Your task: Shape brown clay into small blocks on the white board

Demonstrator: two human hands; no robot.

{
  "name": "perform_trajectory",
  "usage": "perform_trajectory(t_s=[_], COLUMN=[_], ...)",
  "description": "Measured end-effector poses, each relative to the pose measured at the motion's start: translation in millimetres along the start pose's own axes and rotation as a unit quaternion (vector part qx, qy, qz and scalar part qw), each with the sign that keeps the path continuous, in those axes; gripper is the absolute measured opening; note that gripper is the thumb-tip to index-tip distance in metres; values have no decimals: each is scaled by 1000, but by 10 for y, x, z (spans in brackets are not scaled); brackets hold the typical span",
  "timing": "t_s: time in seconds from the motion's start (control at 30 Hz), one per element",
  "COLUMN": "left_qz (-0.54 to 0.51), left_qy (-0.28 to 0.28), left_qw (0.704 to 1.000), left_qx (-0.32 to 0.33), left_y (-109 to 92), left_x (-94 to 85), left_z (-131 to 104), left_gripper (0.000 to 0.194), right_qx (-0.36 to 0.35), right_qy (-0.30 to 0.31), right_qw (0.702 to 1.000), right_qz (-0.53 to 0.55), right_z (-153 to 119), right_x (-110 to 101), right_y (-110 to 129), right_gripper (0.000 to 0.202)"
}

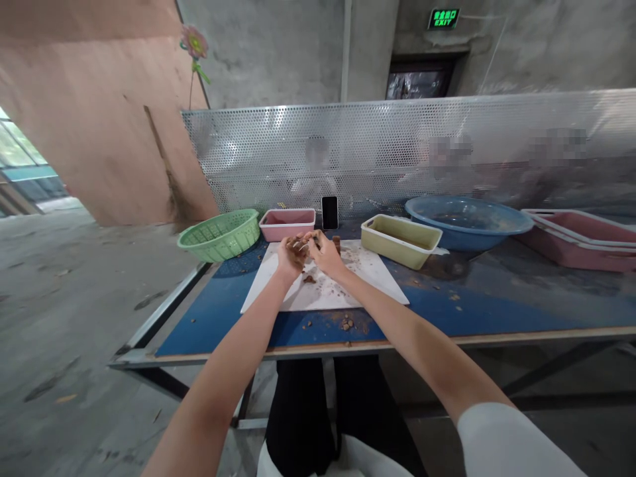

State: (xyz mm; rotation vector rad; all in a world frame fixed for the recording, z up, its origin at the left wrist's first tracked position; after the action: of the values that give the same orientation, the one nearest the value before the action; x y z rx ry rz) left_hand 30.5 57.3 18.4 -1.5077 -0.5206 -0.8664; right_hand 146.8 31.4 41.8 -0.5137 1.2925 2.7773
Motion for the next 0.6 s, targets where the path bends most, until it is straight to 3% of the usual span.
perform_trajectory(t_s=[0.27, 0.43, 0.6], left_qz=[26, 9, -3], left_qy=[4, -10, -6], left_qw=[1000, 1000, 1000], left_qx=[4, 26, 17], left_y=[8, -14, -15], left_x=[-56, -101, -103], left_z=[22, 42, 45], left_gripper=[22, 19, 21], right_qx=[20, 7, 37], right_qy=[21, 35, 11], right_qw=[999, 999, 999], right_qz=[32, 2, -28], right_z=[-35, -59, -81], right_x=[48, 29, -32], right_y=[-95, 74, 165], right_gripper=[25, 28, 42])
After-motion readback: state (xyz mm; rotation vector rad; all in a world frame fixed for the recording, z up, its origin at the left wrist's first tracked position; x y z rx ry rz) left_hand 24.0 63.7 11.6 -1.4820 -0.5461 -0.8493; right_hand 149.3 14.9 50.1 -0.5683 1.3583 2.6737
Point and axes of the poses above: each hand's wrist, its own z-axis towards the middle knuckle, its own x-axis out of the palm, y = z × x, the point moved 6 cm from there along z, towards the middle knuckle, and after that the axes turned 11 degrees about y, right-handed, at the moved point
